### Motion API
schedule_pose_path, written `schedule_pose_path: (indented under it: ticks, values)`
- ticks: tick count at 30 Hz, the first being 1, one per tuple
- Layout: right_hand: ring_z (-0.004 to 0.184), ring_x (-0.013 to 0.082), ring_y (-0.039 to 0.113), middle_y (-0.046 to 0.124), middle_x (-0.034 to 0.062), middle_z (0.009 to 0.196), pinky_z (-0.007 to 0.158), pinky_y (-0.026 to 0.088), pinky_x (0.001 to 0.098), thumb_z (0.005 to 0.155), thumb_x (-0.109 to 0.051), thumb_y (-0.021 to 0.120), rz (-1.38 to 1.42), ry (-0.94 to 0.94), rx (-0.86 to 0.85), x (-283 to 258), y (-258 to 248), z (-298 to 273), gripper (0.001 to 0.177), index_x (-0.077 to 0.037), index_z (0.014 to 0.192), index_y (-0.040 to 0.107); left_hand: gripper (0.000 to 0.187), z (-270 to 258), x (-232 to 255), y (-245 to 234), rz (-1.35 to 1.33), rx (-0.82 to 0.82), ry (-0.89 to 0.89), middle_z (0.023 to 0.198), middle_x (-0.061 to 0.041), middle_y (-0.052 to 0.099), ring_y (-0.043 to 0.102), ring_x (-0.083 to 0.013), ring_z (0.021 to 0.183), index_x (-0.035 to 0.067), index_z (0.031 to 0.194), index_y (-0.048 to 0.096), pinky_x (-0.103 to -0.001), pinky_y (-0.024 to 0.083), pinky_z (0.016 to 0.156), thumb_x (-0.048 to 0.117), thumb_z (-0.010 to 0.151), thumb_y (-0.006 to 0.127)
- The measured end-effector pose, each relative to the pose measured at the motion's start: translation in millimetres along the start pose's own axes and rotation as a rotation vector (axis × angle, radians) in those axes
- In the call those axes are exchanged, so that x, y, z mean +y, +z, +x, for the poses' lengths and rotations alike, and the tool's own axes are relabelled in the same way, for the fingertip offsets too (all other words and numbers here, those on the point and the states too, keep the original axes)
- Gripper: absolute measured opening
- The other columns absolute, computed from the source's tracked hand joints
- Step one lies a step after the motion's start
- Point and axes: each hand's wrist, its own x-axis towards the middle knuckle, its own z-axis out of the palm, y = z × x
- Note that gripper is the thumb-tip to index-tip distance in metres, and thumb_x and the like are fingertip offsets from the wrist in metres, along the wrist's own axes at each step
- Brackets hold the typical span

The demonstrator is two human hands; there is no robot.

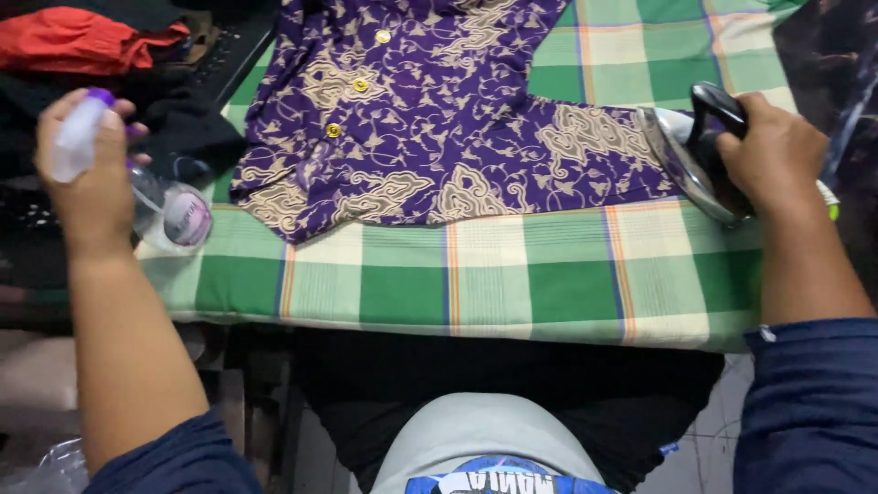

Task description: The person irons a purple patterned shirt on a green and white checkered ironing board. They spray the shirt with water, smooth the fabric, and iron the sleeves and body. The shirt is then folded and placed on the board.

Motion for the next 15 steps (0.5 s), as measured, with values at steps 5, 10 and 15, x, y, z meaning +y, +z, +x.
schedule_pose_path:
  ticks: [5,10,15]
  values:
    - [0.093,0.0513,0.072,0.078,0.0228,0.109,0.069,0.053,0.0574,0.096,-0.037,0.063,0.009,0.051,-0.039,-7,-8,-1,0.052,-0.02,0.145,0.068,0.037,-16,-15,-16,-0.061,0.082,-0.072,0.139,-0.017,0.07,0.071,-0.0208,0.111,0.012,0.15,0.044,-0.027,0.057,0.084,0.022,0.121,0.063]
    - [0.093,0.0509,0.072,0.078,0.0232,0.108,0.069,0.053,0.0571,0.095,-0.038,0.063,0.032,0.084,-0.046,-6,-12,-3,0.052,-0.023,0.144,0.068,0.02,-47,-40,-9,-0.047,0.194,0.067,0.127,-0.017,0.064,0.065,-0.0239,0.113,0.008,0.131,0.048,-0.035,0.058,0.102,0.011,0.12,0.064]
    - [0.095,0.0461,0.073,0.08,0.0203,0.106,0.074,0.053,0.0526,0.09,-0.058,0.071,0.001,-0.05,-0.07,10,1,3,0.053,-0.026,0.133,0.073,0.067,-85,-52,2,0.161,0.142,0.096,0.131,-0.032,0.061,0.064,-0.0393,0.117,-0.002,0.151,0.032,-0.047,0.053,0.102,-0.015,0.106,0.079]
